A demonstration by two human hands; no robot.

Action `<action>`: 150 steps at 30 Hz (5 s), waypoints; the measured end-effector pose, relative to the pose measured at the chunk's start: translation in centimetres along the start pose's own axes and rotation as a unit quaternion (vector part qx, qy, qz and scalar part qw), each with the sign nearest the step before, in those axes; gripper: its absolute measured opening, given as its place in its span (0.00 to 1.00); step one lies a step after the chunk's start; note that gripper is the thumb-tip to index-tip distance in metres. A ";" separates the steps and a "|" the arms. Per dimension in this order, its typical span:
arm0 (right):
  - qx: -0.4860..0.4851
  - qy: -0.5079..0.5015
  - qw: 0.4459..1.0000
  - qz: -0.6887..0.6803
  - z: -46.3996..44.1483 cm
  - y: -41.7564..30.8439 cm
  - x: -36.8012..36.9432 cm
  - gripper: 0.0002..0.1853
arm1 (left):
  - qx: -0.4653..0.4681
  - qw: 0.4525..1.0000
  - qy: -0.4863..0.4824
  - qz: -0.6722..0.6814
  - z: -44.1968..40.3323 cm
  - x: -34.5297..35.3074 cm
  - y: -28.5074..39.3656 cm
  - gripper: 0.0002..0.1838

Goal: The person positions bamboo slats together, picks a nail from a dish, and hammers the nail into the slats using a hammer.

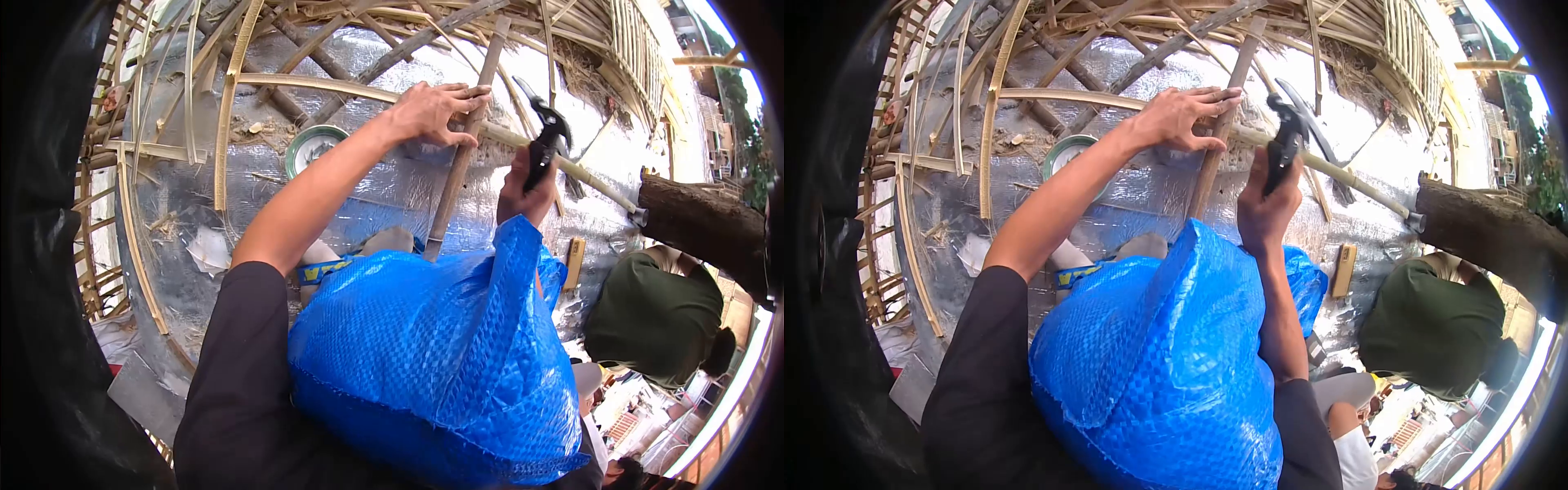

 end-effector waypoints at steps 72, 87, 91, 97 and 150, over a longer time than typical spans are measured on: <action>0.123 -0.108 0.985 0.060 0.3 2.5 0.7 0.19 | -0.039 0.990 -0.134 0.035 -0.1 0.1 0.2 0.68; 0.035 -0.109 0.980 0.164 0.9 2.4 1.2 0.13 | -0.011 0.993 -0.103 0.058 0.4 -0.2 0.8 0.66; -0.021 0.075 0.978 -0.195 1.5 4.1 0.4 0.13 | -0.007 0.995 -0.079 0.059 0.5 -0.7 0.6 0.65; 0.039 0.009 0.997 -0.065 0.3 1.6 0.6 0.15 | -0.007 0.996 -0.076 0.047 0.2 -0.6 0.5 0.66; 0.025 -0.011 0.999 -0.038 0.0 0.2 0.5 0.12 | -0.056 0.994 -0.083 0.041 1.0 -0.8 0.8 0.68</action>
Point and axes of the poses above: each hand's wrist, its own z-axis away from the middle knuckle, its own x-axis out of the palm, y = z × x, the point moved 5 cm from there along -z, towards the middle knuckle, and after that the axes turned 1 degree about y, right-handed, at the moved point
